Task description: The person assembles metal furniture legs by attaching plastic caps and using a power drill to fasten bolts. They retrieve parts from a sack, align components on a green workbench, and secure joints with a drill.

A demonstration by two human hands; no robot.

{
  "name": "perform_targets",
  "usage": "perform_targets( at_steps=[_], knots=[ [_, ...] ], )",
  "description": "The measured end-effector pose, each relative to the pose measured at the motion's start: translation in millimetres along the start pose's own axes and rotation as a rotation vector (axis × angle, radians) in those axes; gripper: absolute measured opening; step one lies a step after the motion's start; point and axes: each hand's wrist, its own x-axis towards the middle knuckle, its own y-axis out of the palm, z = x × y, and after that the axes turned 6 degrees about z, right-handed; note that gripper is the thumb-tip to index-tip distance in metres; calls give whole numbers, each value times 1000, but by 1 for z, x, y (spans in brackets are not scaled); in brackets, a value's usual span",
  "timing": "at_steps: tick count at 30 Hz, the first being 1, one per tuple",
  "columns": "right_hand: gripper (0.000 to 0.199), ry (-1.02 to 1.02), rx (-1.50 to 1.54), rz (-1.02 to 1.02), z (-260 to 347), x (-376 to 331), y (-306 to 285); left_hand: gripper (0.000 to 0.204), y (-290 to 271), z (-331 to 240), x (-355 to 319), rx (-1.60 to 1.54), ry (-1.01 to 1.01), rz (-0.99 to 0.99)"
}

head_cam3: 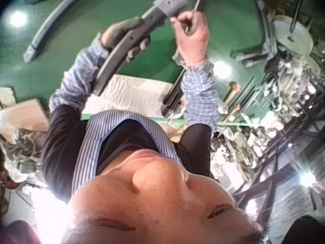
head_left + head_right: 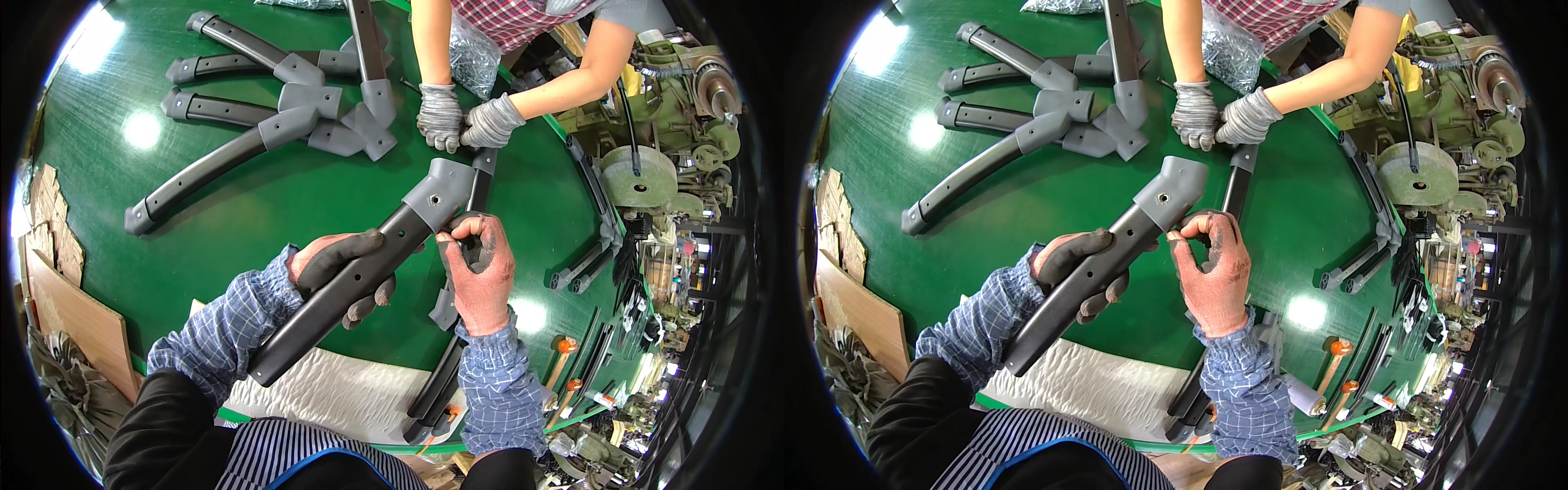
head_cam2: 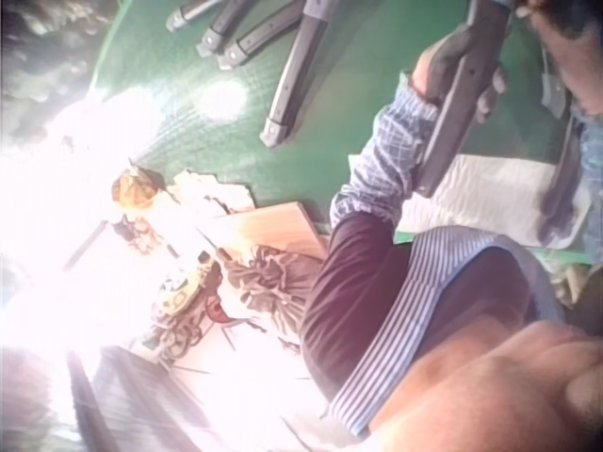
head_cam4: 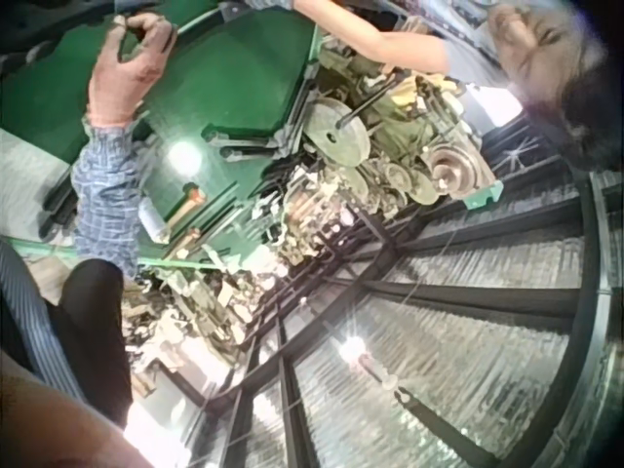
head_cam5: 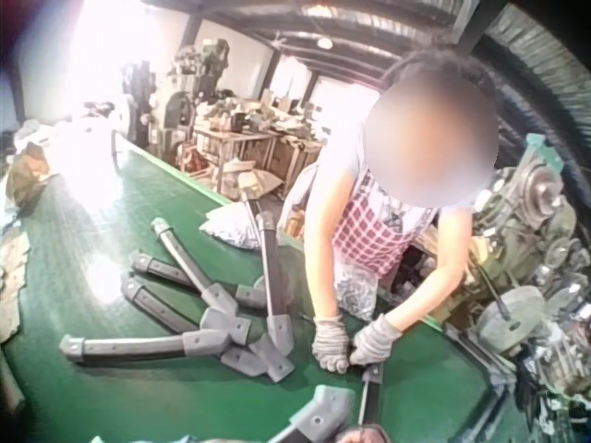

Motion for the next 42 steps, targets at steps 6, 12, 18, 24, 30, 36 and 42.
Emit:
perform_targets(
  at_steps=[6,12,18,24,30,36,42],
  knots=[
    [18,55,57,-27,-14,-2,2,62,-5,-1,12,-32,-8,3],
    [17,28,105,-56,-22,-1,5,61,-5,0,15,-25,0,-21],
    [16,31,95,-65,-21,-1,6,65,-3,-1,16,-41,23,-34],
    [16,63,208,-59,-26,1,9,67,-5,-1,16,-35,40,-36],
    [15,75,196,-43,-29,0,12,65,-8,2,19,-119,52,-48],
    [15,95,213,-41,-35,1,15,65,-15,5,23,-210,48,-21],
    [15,103,260,-71,-41,0,20,64,-21,7,26,-295,48,56]
  ],
)
